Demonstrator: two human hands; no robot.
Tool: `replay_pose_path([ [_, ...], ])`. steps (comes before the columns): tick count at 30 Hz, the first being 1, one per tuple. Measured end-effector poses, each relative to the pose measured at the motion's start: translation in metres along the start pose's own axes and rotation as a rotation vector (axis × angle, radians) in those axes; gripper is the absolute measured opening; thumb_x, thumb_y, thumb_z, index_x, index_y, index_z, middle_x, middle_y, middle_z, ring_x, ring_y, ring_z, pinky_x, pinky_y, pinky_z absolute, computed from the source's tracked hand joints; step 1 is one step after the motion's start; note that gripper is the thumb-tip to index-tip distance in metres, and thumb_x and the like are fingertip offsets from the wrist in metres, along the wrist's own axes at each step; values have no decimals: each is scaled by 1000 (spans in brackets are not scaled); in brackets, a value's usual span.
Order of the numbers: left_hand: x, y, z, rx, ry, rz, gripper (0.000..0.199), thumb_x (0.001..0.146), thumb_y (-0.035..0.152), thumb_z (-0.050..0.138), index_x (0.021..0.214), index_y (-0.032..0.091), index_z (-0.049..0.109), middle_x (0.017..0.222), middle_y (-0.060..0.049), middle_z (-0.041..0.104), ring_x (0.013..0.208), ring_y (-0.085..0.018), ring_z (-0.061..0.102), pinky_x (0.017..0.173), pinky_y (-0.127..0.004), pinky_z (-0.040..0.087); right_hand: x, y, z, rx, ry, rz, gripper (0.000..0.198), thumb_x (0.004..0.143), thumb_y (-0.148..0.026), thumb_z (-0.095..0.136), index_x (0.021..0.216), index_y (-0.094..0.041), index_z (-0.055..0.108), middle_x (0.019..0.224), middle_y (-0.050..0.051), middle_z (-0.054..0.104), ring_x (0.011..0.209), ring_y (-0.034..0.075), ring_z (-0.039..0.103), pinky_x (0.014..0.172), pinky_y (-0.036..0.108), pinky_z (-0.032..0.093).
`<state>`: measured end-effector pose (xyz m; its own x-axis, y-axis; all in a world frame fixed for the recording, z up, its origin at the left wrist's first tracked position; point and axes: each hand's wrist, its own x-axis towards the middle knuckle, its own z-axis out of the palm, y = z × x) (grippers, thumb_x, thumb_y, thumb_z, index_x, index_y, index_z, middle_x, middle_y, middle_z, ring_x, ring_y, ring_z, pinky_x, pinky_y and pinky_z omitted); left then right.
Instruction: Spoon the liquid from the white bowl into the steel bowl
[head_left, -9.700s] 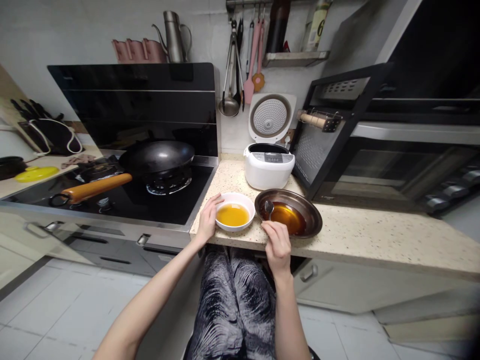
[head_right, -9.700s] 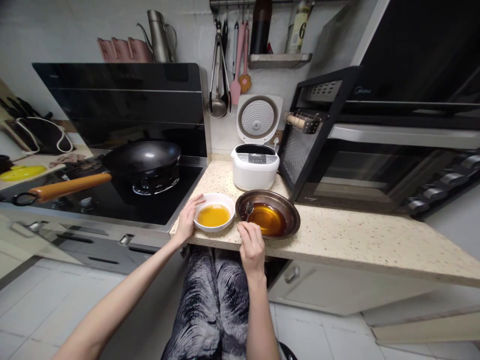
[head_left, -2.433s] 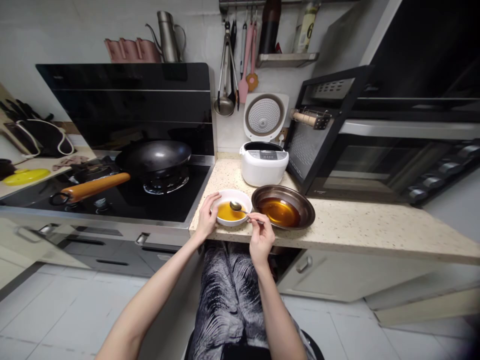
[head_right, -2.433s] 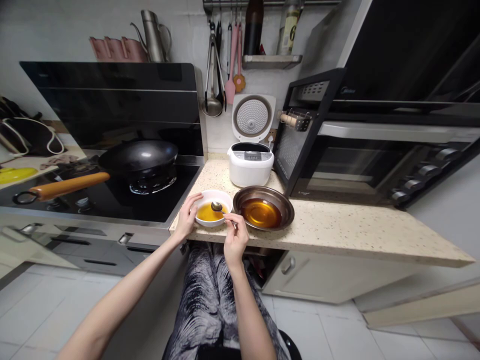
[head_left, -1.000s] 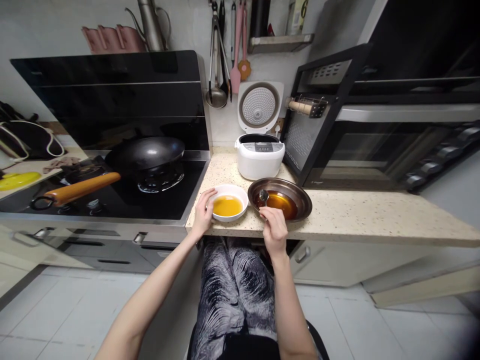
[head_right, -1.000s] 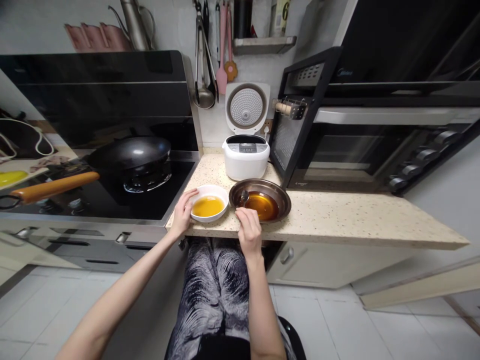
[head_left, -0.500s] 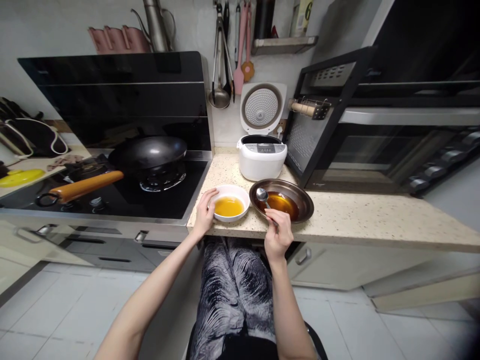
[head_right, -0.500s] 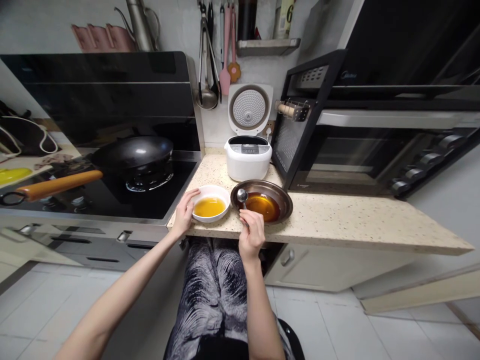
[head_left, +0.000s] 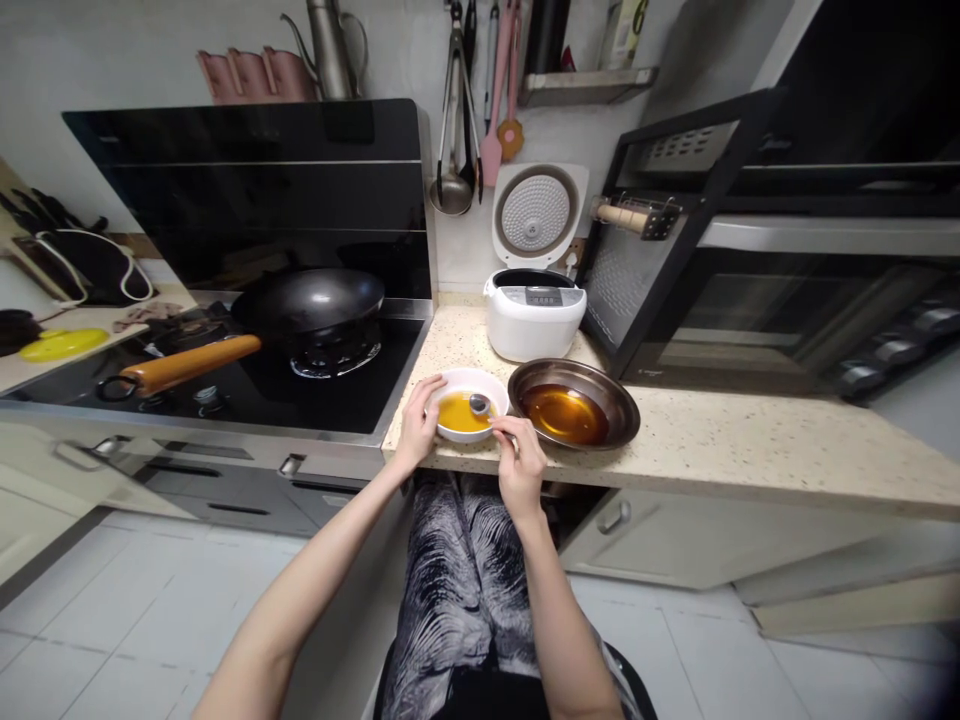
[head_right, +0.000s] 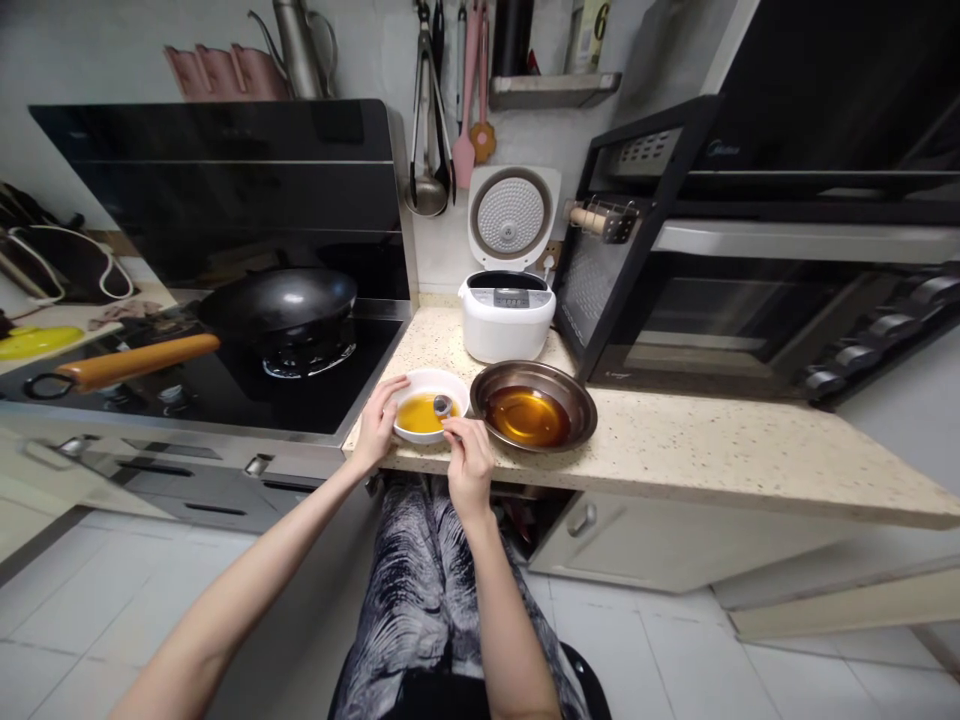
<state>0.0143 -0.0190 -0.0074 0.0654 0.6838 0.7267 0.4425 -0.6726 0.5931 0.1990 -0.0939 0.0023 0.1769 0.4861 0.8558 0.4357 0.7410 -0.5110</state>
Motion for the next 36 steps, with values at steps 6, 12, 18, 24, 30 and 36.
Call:
replay_pose_path([
  [6, 0, 0, 0, -2, 1, -1, 48, 105, 49, 38, 125, 18, 68, 136, -16, 66, 131, -30, 60, 114, -52, 45, 0, 5, 6, -16, -26, 46, 15, 100, -17, 55, 99, -22, 68, 93, 6, 73, 91, 19, 69, 83, 33, 57],
  [12, 0, 1, 1, 1, 8, -11, 50, 105, 51, 37, 124, 18, 68, 135, -16, 66, 130, -30, 61, 114, -52, 46, -2, 8, 6, -9, -21, 118, 15, 101, -21, 54, 96, -22, 69, 92, 5, 73, 90, 19, 69, 83, 32, 56],
  [18, 0, 1, 1, 4, 10, -14, 51, 105, 52, 36, 124, 17, 69, 135, -17, 66, 130, -30, 61, 114, -52, 45, -4, 9, 6, 23, -14, 190, 16, 100, -23, 54, 96, -21, 70, 92, 4, 73, 89, 17, 69, 84, 31, 56],
  [24, 1, 1, 1, 6, 9, -13, 50, 105, 51, 36, 124, 17, 69, 134, -16, 66, 129, -31, 61, 113, -53, 46, -9, 13, 10, 66, 30, 225, 16, 100, -26, 56, 95, -21, 70, 92, 5, 74, 88, 17, 70, 83, 31, 57],
  [30, 0, 1, 1, -17, 10, 1, 50, 105, 50, 38, 124, 16, 68, 135, -17, 66, 130, -31, 61, 113, -52, 46, -14, 14, 13, 138, 117, 288, 17, 100, -29, 57, 94, -20, 70, 93, 5, 74, 88, 17, 70, 84, 32, 57],
  [36, 0, 1, 1, -7, 7, -10, 49, 105, 50, 37, 123, 17, 68, 135, -17, 66, 130, -31, 61, 114, -53, 45, -12, 13, 10, 163, 169, 290, 17, 100, -31, 57, 92, -20, 69, 91, 5, 73, 86, 17, 69, 83, 33, 57],
])
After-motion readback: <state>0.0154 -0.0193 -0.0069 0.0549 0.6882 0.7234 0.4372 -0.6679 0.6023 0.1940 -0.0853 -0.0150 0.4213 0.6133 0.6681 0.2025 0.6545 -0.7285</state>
